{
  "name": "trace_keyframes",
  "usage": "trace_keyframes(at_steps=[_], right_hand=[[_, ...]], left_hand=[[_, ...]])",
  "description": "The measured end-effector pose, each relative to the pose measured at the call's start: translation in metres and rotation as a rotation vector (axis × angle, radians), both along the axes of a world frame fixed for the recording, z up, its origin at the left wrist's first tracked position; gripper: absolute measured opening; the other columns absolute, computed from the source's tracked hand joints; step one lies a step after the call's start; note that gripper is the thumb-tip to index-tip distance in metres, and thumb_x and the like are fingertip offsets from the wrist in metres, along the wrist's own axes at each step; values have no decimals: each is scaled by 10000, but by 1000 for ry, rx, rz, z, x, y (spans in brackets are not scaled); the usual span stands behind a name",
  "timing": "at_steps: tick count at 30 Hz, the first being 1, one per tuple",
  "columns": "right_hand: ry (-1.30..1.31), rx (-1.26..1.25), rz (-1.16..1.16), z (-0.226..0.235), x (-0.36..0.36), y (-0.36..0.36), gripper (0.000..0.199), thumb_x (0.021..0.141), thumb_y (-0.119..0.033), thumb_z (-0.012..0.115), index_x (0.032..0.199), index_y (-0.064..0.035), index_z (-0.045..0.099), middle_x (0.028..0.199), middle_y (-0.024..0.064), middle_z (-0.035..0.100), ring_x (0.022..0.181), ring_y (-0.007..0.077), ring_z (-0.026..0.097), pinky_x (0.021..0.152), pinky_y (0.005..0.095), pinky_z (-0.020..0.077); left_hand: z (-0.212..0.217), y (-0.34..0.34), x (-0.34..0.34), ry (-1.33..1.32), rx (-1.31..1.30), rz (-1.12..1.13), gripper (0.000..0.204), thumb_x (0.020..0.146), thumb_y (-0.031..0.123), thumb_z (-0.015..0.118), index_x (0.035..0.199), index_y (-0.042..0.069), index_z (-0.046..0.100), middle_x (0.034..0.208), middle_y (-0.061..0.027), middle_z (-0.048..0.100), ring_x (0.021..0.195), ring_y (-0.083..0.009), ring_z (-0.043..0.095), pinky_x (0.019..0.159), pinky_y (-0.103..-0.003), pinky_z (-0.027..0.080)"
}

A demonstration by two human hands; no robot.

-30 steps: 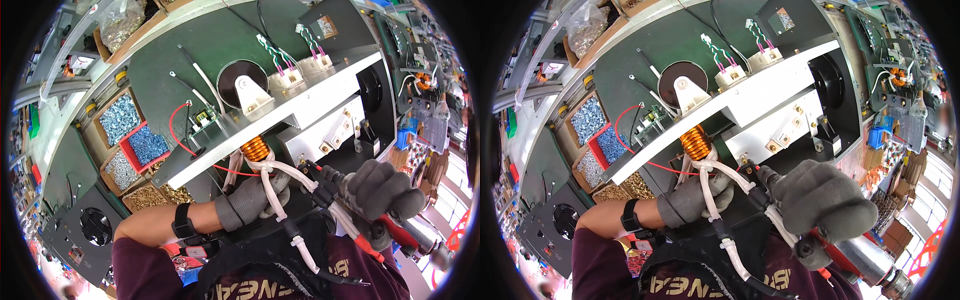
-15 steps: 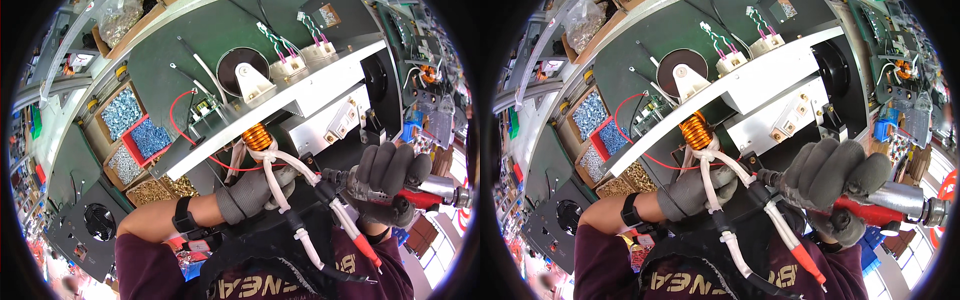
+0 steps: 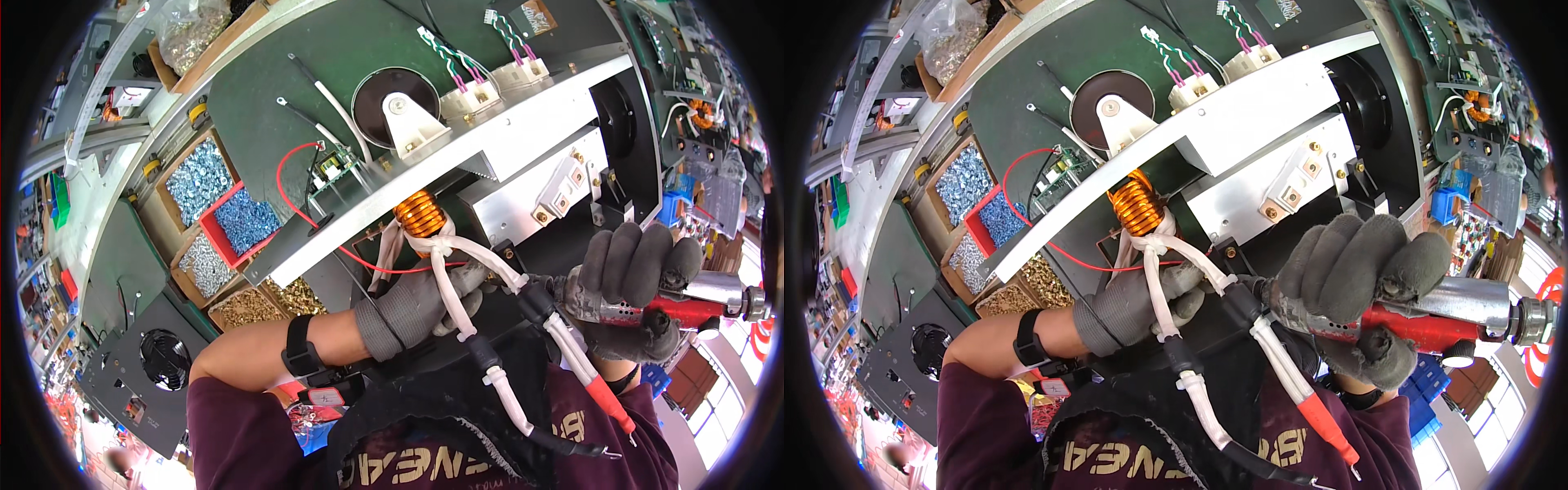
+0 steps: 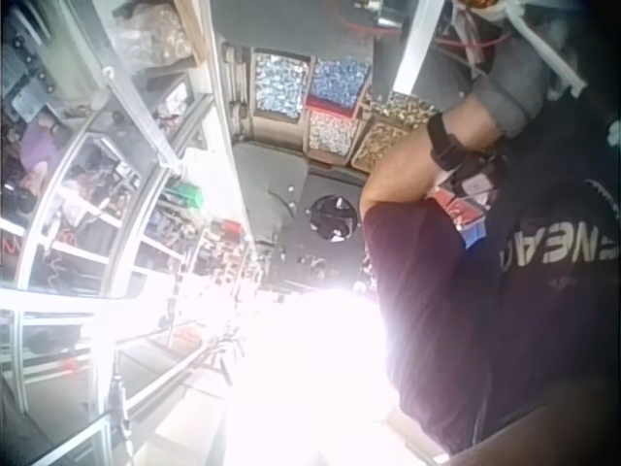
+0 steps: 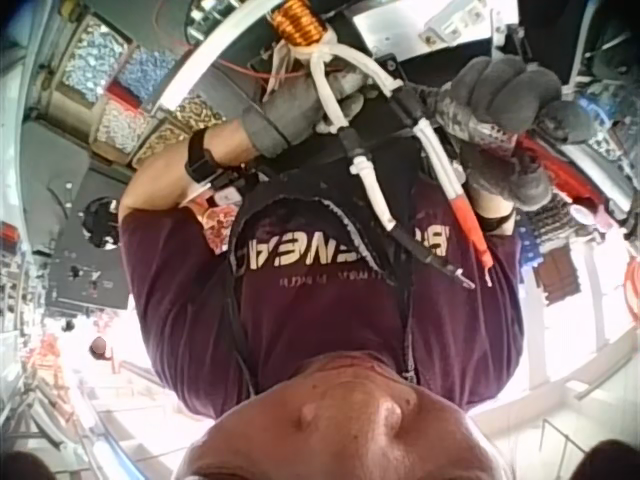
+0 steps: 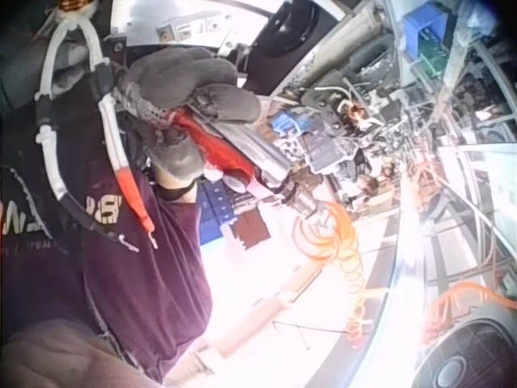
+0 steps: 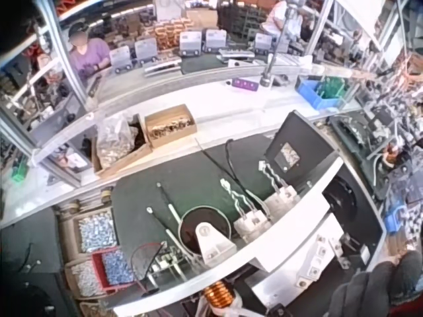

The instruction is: Assembling components of a solar inverter on a factory production line.

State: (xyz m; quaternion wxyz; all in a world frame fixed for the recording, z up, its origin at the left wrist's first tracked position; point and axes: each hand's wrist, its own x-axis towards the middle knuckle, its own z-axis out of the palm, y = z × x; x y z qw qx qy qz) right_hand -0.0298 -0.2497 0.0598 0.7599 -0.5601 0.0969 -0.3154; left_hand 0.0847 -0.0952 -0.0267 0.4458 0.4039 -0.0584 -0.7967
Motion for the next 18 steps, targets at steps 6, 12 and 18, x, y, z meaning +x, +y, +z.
trace_keyframes(at_steps=[6,12,18], right_hand=[[-2,18,-30,1,0,0,312,777,-212,679,1008,-144,481,733,34,501,557,144,478,526,309,457],[-30,43,-42,1,0,1,315,767,-210,692,984,-145,472,746,36,500,602,145,490,511,302,452],[29,42,8,2,-1,0,334,774,-231,708,1002,-142,481,747,40,499,624,155,504,541,316,485]], left_hand=[[-9,4,-6,18,-68,-7,416,915,481,478,917,69,538,539,11,497,353,-58,409,311,-196,291],[-14,6,-10,-240,-276,28,419,919,490,465,955,82,556,542,25,501,368,-51,416,319,-190,289],[-1,4,-3,110,63,-13,433,926,492,446,969,74,551,562,23,506,376,-48,410,323,-188,284]])
